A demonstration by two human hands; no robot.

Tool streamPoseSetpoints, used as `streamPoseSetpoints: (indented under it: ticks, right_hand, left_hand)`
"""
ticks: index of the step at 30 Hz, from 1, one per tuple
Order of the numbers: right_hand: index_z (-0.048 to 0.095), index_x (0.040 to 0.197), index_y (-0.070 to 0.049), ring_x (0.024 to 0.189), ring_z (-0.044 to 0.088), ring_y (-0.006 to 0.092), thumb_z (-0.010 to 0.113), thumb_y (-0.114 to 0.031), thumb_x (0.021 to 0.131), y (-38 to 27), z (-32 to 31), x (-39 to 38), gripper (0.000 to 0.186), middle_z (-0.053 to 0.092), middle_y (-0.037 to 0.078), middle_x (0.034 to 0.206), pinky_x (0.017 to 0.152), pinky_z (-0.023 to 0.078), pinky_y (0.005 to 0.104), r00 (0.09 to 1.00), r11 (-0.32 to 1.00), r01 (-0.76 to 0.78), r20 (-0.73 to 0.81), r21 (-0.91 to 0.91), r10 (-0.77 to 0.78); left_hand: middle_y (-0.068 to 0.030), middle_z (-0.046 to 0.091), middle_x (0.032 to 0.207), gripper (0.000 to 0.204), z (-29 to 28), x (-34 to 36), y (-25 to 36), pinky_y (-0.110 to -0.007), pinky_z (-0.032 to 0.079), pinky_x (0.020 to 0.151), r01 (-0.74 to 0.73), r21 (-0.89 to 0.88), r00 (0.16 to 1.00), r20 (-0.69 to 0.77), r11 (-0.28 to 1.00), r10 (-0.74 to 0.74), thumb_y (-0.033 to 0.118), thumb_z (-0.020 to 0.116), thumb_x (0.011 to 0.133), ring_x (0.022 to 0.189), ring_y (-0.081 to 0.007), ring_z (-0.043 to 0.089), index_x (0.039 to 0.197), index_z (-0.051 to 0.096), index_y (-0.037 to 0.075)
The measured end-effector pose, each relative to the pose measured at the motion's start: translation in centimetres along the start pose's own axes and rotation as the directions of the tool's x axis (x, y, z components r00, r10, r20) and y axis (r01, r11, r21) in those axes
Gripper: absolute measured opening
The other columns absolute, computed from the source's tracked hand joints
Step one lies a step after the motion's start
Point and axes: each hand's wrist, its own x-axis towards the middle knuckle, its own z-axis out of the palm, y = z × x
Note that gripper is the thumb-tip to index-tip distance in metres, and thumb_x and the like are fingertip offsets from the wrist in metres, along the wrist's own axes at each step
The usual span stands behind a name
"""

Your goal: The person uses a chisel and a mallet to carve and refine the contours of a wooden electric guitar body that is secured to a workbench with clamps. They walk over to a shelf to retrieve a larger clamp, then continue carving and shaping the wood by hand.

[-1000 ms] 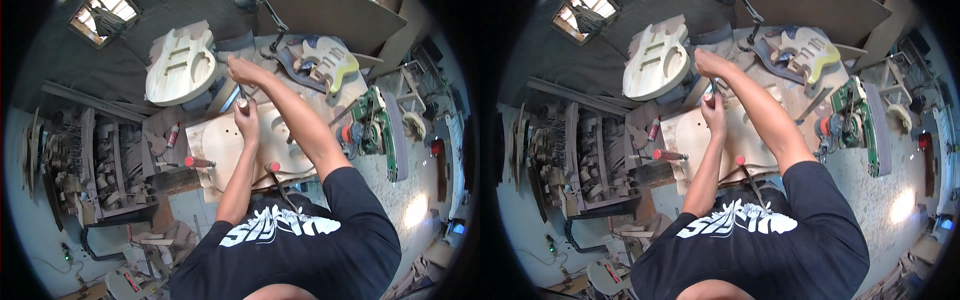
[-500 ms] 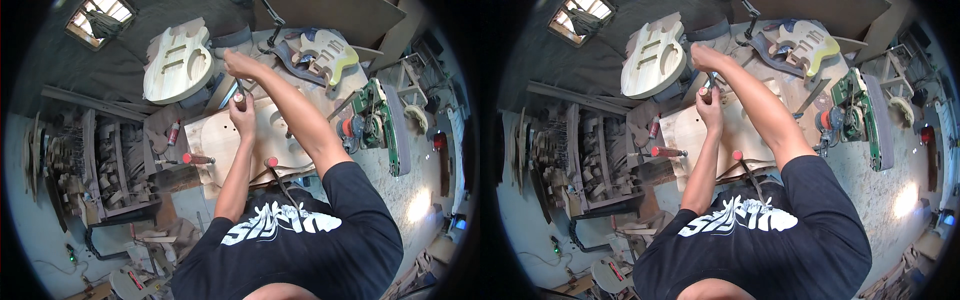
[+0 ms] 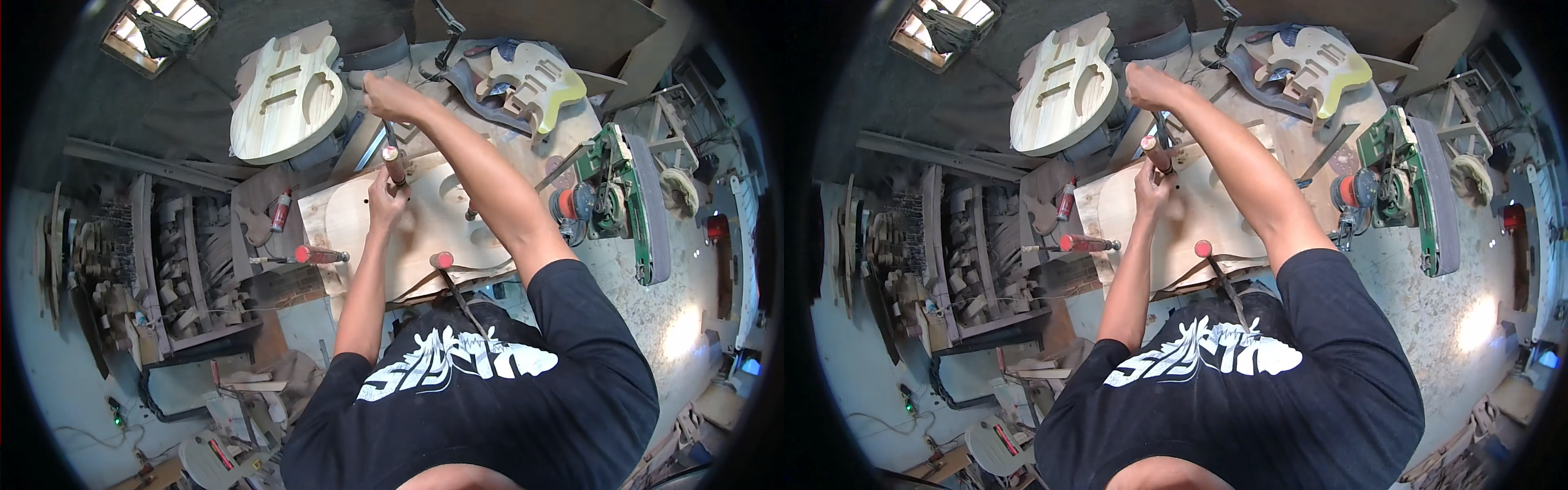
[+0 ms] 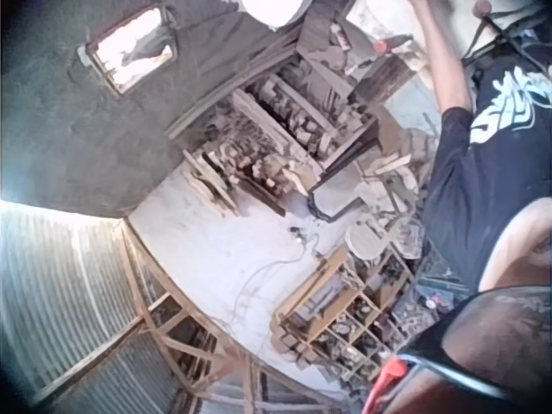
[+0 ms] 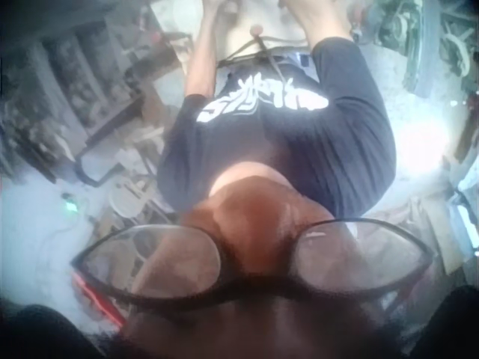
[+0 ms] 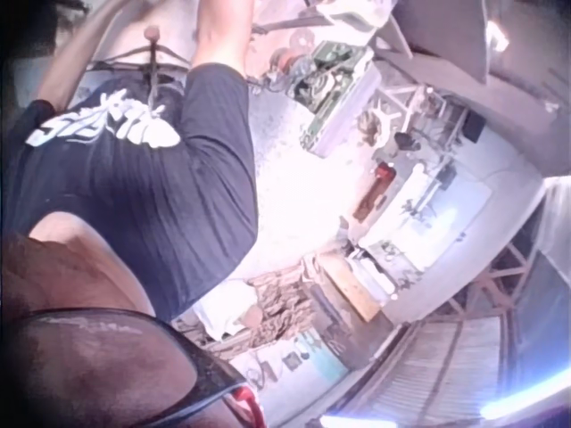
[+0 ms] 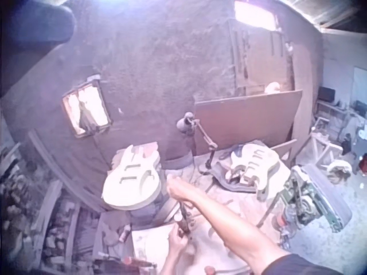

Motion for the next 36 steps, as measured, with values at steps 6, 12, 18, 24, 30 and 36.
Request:
streamPoseSetpoints:
  ticks: [6,12,18,24,30,36]
  right_hand:
    - [0.048,0.109,0.015,0.097,0.064,0.0543,0.053,-0.015,0.091,-0.2,0.1,-0.4,0.035,0.064,0.040,0.095,0.086,0.051,0.0555,1.000,1.000,-0.015,0.006,0.007,0.015]
    - [0.048,0.108,0.015,0.095,0.064,0.0550,0.053,-0.015,0.091,1.1,1.3,0.1,0.034,0.064,0.040,0.094,0.085,0.051,0.0561,0.999,0.999,0.027,-0.029,0.021,-0.027]
    - [0.052,0.109,0.008,0.091,0.065,0.0501,0.049,-0.019,0.095,-0.3,0.3,-0.7,0.030,0.066,0.034,0.091,0.081,0.050,0.0520,0.999,1.000,0.017,-0.036,-0.004,-0.017]
    - [0.054,0.111,0.008,0.091,0.066,0.0486,0.050,-0.019,0.095,0.3,0.5,-2.6,0.032,0.067,0.033,0.090,0.083,0.051,0.0506,0.997,0.999,0.018,-0.075,-0.029,-0.020]
    - [0.054,0.110,0.009,0.091,0.065,0.0497,0.050,-0.019,0.095,0.2,0.3,-1.8,0.032,0.066,0.034,0.091,0.084,0.051,0.0521,0.999,0.999,-0.013,-0.040,-0.046,0.011]
    - [0.053,0.109,0.010,0.091,0.065,0.0506,0.051,-0.020,0.095,0.5,0.7,-2.0,0.033,0.066,0.035,0.090,0.084,0.051,0.0533,0.997,0.999,0.014,-0.079,-0.047,-0.018]
  left_hand:
    - [-0.0126,0.068,0.102,0.053,0.2,-1.3,-0.9,-0.030,0.049,0.088,-0.034,-0.102,0.999,-0.015,0.994,0.033,-0.005,0.057,0.071,0.094,-0.0207,0.065,0.124,0.059,0.002]
    - [-0.0239,0.065,0.120,0.049,0.5,-3.0,-1.8,-0.050,0.036,0.112,-0.154,0.448,0.953,-0.167,0.880,0.252,-0.004,0.055,0.079,0.124,-0.0383,0.055,0.126,0.059,0.004]
    - [-0.0168,0.062,0.131,0.040,0.7,-3.0,-2.1,-0.057,0.028,0.118,-0.084,0.563,0.981,-0.097,0.822,0.166,0.003,0.057,0.089,0.133,-0.0391,0.049,0.129,0.059,0.004]
    - [-0.0204,0.061,0.131,0.039,1.2,-2.9,-2.2,-0.055,0.031,0.117,-0.051,0.559,0.974,-0.154,0.827,0.164,0.005,0.058,0.090,0.132,-0.0379,0.051,0.128,0.058,0.001]
    - [-0.0247,0.058,0.134,0.040,0.8,-2.6,-2.9,-0.054,0.032,0.117,-0.053,0.567,0.979,-0.134,0.822,0.155,0.003,0.057,0.090,0.130,-0.0394,0.052,0.131,0.056,0.000]
    - [-0.0255,0.057,0.136,0.044,0.9,-2.8,-3.1,-0.054,0.031,0.118,-0.048,0.524,0.982,-0.130,0.851,0.135,-0.001,0.058,0.087,0.130,-0.0404,0.051,0.131,0.057,0.001]
